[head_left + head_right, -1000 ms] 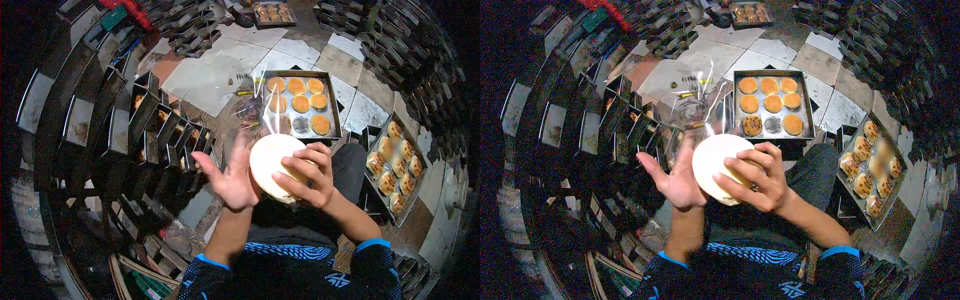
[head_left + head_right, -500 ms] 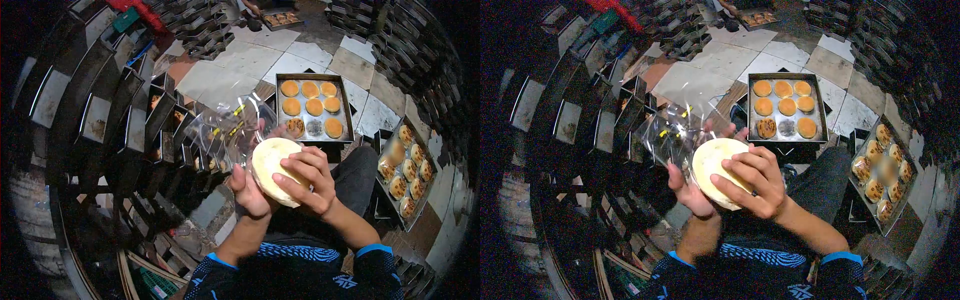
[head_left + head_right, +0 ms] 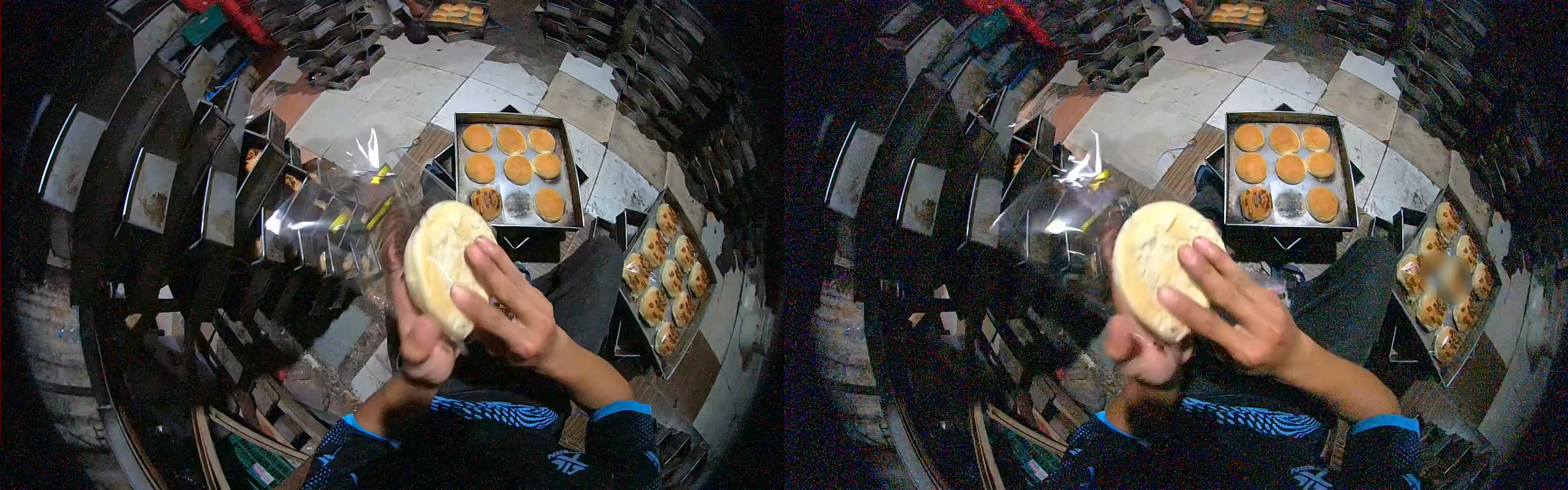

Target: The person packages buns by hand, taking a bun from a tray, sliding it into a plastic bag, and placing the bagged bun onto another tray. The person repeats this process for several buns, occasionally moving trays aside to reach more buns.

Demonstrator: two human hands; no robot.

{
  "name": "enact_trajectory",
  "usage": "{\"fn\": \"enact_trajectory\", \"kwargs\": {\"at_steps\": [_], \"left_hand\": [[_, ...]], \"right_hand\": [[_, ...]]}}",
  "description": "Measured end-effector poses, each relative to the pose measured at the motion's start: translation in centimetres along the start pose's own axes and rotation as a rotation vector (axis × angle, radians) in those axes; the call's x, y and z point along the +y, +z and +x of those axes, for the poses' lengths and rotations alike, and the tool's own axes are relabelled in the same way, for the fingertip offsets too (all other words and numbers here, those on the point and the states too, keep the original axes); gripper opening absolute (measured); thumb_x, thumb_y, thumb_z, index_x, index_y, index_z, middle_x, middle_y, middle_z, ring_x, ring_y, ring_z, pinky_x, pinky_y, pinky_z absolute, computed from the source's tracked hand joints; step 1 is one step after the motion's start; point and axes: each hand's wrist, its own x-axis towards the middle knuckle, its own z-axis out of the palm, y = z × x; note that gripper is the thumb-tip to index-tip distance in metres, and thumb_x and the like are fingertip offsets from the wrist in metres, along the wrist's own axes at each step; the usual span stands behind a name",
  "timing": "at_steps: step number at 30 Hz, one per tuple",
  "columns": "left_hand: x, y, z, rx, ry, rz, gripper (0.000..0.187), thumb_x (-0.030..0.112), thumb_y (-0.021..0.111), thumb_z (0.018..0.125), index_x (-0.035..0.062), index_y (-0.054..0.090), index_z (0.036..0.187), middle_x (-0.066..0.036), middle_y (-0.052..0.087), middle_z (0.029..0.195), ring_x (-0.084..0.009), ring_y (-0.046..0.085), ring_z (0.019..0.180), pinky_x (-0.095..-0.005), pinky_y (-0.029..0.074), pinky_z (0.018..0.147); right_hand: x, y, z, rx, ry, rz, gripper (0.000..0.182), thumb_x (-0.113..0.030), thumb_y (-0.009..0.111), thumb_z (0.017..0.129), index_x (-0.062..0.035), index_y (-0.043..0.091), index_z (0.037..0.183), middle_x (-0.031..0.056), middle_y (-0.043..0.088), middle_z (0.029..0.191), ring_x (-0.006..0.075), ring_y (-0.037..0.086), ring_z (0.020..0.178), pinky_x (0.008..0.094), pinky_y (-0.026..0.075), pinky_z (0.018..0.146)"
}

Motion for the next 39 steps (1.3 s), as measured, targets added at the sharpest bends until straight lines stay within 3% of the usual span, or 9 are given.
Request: {"fn": "enact_trajectory", "kwargs": {"at_steps": [12,15,19,23,27,29,34,37,39], "left_hand": [[0.3,-0.7,4.0,-0.094,-0.027,-0.441,0.087,0.062,0.052,0.081,0.0276,0.014,0.151,-0.03,0.032,0.142,-0.0517,0.033,0.13,-0.0651,0.032,0.105],[-4.4,-1.0,2.7,0.01,-0.064,-0.125,0.069,0.04,0.047,0.09,0.0038,0.026,0.146,-0.023,0.045,0.137,-0.0364,0.046,0.126,-0.0481,0.036,0.108],[-6.3,-5.0,5.5,0.122,-0.336,-0.434,0.064,0.047,0.041,0.089,-0.0007,0.042,0.132,-0.026,0.056,0.122,-0.043,0.06,0.105,-0.0508,0.055,0.081],[-4.4,-7.3,6.1,0.2,-0.316,-0.486,0.066,0.052,0.044,0.088,0.0032,0.044,0.133,-0.021,0.056,0.125,-0.044,0.056,0.111,-0.0587,0.048,0.093],[-5.7,-5.9,4.8,0.129,-0.392,-0.427,0.062,0.048,0.045,0.089,0.0028,0.048,0.131,-0.017,0.06,0.122,-0.0328,0.061,0.106,-0.0508,0.051,0.091],[-6.6,-5.6,5.1,0.219,-0.418,-0.089,0.06,0.045,0.046,0.089,0.0011,0.05,0.129,-0.015,0.062,0.118,-0.0317,0.063,0.103,-0.0474,0.053,0.088],[-5.0,-11.0,6.4,0.141,-0.552,-0.616,0.064,0.052,0.045,0.084,0.0041,0.052,0.126,-0.015,0.062,0.117,-0.0345,0.063,0.101,-0.0507,0.055,0.079],[-4.9,-9.3,6.0,0.289,-0.558,-0.531,0.066,0.053,0.043,0.086,0.0032,0.048,0.13,-0.017,0.059,0.123,-0.0351,0.062,0.103,-0.0512,0.055,0.08],[-5.9,-8.3,4.3,0.258,-0.586,-0.368,0.063,0.051,0.039,0.091,0.0037,0.046,0.133,-0.017,0.057,0.126,-0.0326,0.061,0.106,-0.0519,0.056,0.08]], "right_hand": [[0.5,0.9,0.1,0.017,-0.048,-0.038,0.04,-0.013,0.06,0.078,-0.0145,0.068,0.117,0.0233,0.056,0.126,0.0387,0.056,0.117,0.0446,0.051,0.095],[0.2,1.8,1.8,-0.062,0.187,-0.157,0.042,-0.01,0.059,0.079,-0.0084,0.062,0.121,0.0277,0.041,0.139,0.0447,0.043,0.129,0.0499,0.043,0.102],[0.1,2.9,-0.4,-0.211,0.267,0.04,0.061,-0.008,0.065,0.076,-0.0076,0.049,0.134,0.0284,0.037,0.141,0.047,0.036,0.131,0.0495,0.035,0.107],[1.8,1.4,-2.7,-0.725,0.283,0.513,0.033,-0.006,0.067,0.076,-0.0027,0.066,0.109,0.019,0.062,0.11,0.0311,0.064,0.095,0.0404,0.052,0.083],[2.8,2.6,-0.5,-0.322,0.329,0.559,0.016,-0.006,0.067,0.078,-0.0001,0.063,0.092,0.0164,0.061,0.086,0.0363,0.061,0.079,0.0396,0.05,0.069],[2.2,3.3,-0.5,-0.354,0.301,0.541,0.015,-0.006,0.067,0.078,0.0001,0.06,0.09,0.017,0.06,0.085,0.0368,0.06,0.079,0.0406,0.05,0.068],[2.9,-0.1,-0.5,-0.676,0.065,1.18,0.017,-0.009,0.066,0.077,-0.0004,0.055,0.086,0.0181,0.058,0.082,0.0382,0.059,0.077,0.0435,0.047,0.066],[5.5,1.9,-3.0,-0.47,0.471,0.543,0.034,-0.012,0.075,0.072,-0.0034,0.061,0.101,0.0171,0.063,0.088,0.037,0.062,0.083,0.0435,0.05,0.074],[4.8,3.7,-2.0,0.142,0.406,0.071,0.033,-0.011,0.077,0.07,-0.005,0.064,0.1,0.0133,0.065,0.09,0.0355,0.062,0.086,0.0424,0.051,0.078]]}}
